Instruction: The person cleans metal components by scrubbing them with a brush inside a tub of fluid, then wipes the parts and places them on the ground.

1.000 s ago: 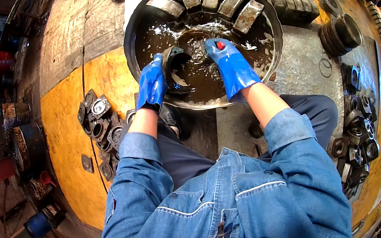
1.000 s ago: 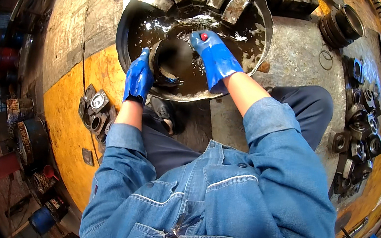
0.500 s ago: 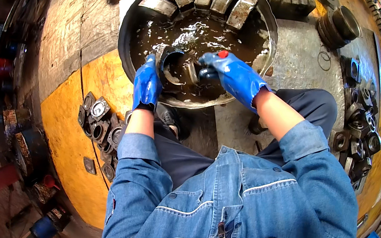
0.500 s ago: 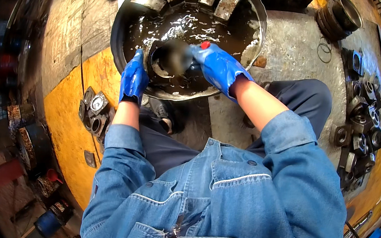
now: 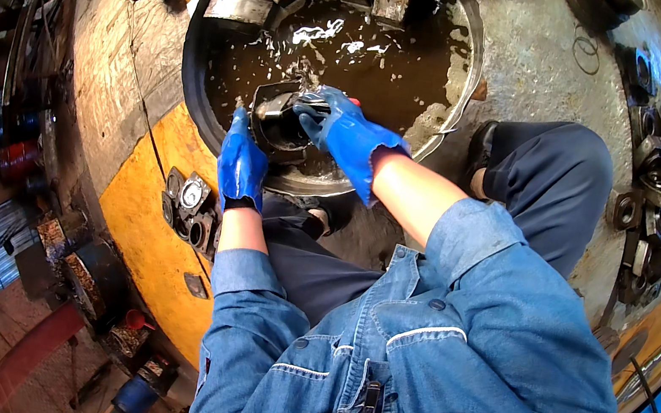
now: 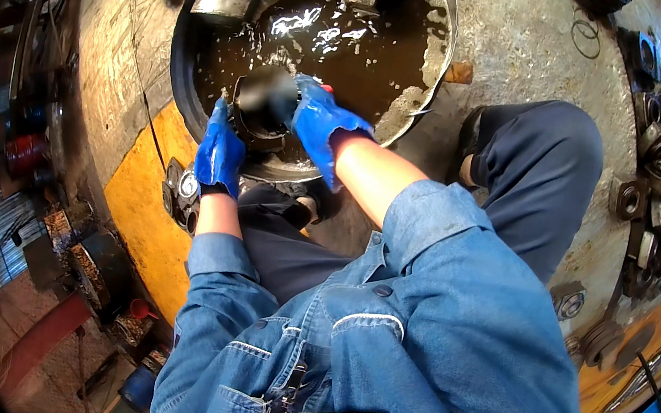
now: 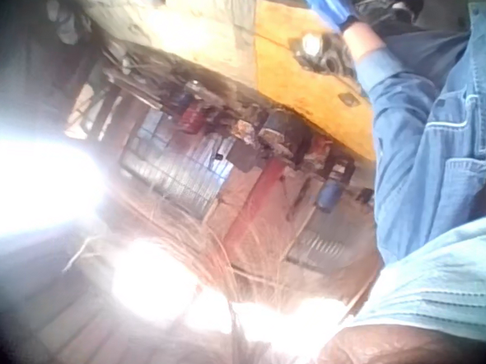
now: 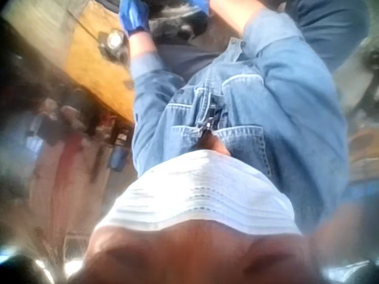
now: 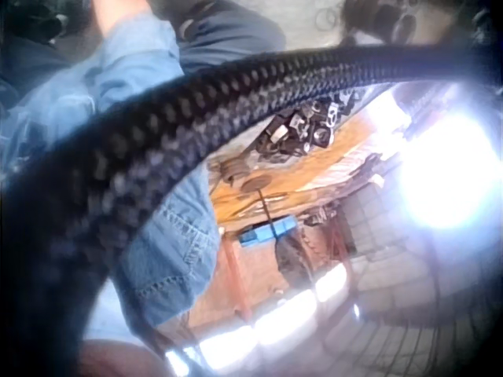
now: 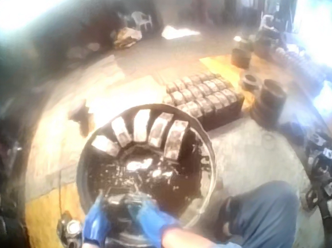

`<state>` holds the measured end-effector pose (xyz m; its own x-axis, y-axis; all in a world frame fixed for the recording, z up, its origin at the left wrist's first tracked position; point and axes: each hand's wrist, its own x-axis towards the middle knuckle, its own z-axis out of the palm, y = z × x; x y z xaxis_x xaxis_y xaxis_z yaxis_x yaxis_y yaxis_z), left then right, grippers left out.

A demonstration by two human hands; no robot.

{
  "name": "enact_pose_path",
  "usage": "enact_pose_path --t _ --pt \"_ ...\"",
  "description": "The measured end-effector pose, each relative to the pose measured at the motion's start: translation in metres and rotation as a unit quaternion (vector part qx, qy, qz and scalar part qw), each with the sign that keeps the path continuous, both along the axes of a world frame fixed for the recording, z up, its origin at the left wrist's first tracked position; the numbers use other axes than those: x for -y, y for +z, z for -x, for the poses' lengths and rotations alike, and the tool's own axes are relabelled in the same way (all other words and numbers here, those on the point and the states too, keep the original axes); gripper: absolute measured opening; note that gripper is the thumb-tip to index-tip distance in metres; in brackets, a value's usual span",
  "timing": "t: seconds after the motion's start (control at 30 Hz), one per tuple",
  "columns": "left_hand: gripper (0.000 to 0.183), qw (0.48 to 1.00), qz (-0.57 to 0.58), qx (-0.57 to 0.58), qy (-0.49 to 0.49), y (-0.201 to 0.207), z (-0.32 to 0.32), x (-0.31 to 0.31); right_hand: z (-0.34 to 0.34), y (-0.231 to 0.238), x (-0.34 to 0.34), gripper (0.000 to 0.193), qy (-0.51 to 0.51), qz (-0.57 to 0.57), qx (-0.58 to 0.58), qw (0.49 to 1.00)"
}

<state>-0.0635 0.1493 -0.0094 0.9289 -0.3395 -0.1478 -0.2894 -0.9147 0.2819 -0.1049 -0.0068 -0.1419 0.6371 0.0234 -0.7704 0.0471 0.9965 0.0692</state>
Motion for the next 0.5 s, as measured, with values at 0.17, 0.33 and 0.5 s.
enact_pose_path --t 0.17,0.33,0.5 --pt "0.053 1.000 0.015 0.012 -0.012 -0.004 -0.002 -0.003 -0.016 0.000 0.056 0.031 0.294 0.450 0.353 0.766" --pt "0.048 0.999 -0.034 -0.027 0.006 0.028 0.009 0.021 -0.032 0.085 0.085 0.025 0.399 0.632 0.367 0.554" --pt "0.042 0.998 -0.036 0.044 -0.024 0.008 0.007 -0.003 -0.031 0.158 0.076 0.031 0.443 0.809 0.378 0.086"
